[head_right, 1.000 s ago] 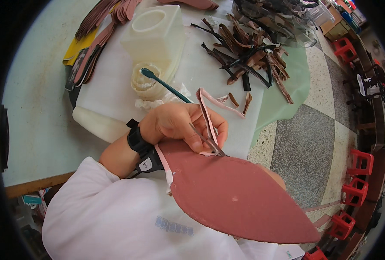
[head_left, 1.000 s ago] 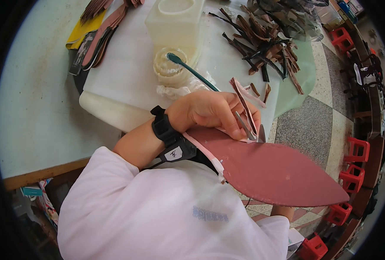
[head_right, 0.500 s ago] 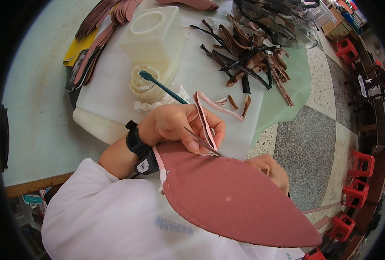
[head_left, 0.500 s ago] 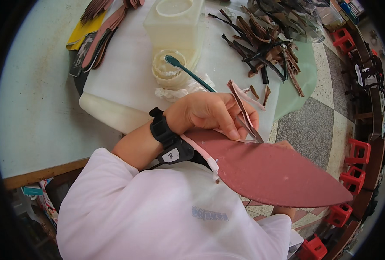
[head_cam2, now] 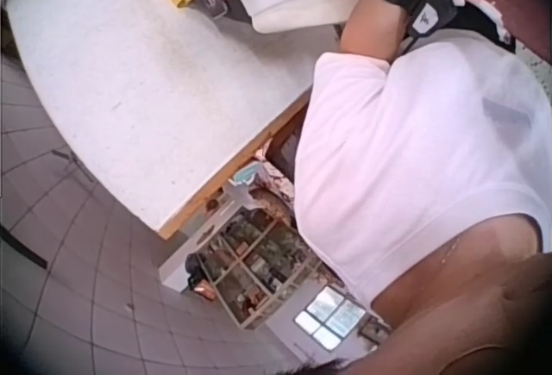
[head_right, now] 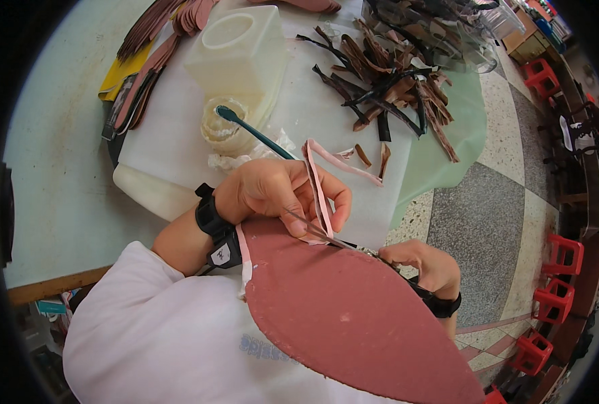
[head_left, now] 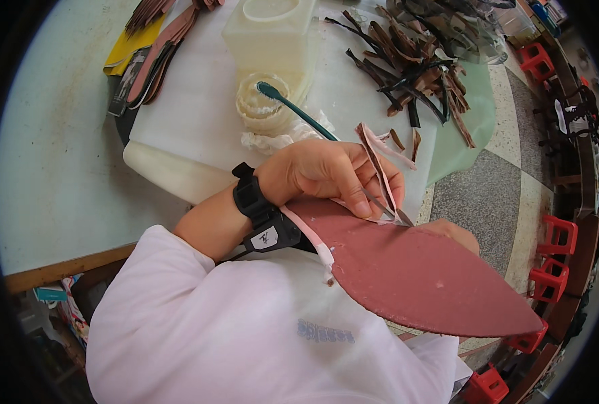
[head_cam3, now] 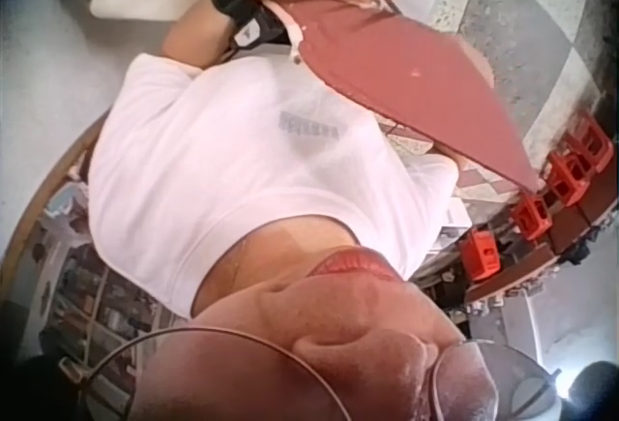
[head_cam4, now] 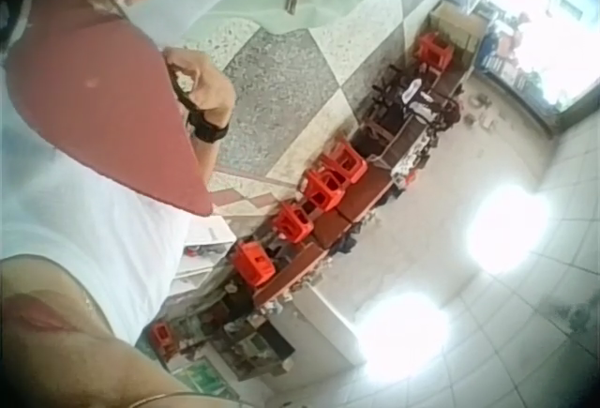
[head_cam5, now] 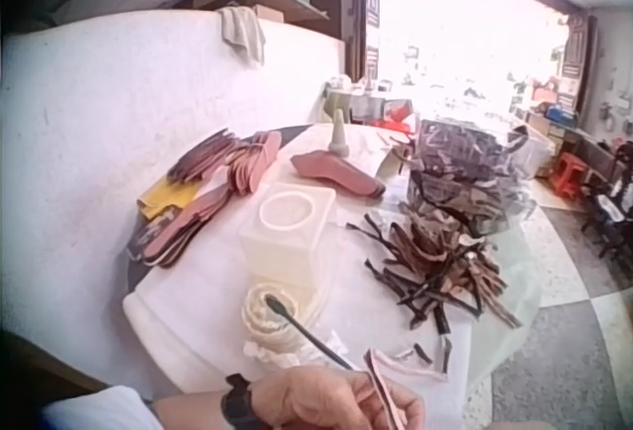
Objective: The person applies glue to the edge of a shoe insole using a brush, then presses a strip of material onto the glued edge by hand. After wrapping the strip around the perimeter of the insole, the person trims the excess material using shears.
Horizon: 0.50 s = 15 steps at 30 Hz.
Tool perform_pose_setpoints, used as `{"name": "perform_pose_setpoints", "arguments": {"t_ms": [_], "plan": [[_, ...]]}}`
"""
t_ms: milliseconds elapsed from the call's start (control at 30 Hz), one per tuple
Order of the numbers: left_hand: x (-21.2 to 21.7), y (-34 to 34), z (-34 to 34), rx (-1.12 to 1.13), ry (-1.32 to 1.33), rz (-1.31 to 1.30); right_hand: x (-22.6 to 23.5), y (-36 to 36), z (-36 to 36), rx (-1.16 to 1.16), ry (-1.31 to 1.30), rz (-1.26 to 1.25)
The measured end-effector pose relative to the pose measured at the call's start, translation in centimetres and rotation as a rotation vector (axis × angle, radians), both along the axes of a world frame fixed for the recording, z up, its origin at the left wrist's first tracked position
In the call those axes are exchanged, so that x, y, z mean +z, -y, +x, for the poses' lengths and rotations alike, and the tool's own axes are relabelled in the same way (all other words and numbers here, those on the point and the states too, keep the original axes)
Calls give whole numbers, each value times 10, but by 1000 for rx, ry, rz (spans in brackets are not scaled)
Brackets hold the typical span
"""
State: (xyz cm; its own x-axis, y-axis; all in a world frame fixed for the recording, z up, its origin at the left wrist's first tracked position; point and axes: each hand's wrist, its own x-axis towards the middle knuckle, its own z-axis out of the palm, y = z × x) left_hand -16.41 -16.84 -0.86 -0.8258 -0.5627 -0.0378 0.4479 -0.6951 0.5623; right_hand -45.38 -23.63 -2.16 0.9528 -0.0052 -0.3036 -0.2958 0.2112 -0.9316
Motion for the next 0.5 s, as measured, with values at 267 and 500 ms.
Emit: {"name": "perform_pose_setpoints", "arguments": {"t_ms": [267, 500], "plan": [[7, 1, 0, 0, -62, 82, 4, 15, 0, 29, 101, -370], [0, 2, 3, 19, 27, -29, 0, -1, -12, -319, 42, -486]]}}
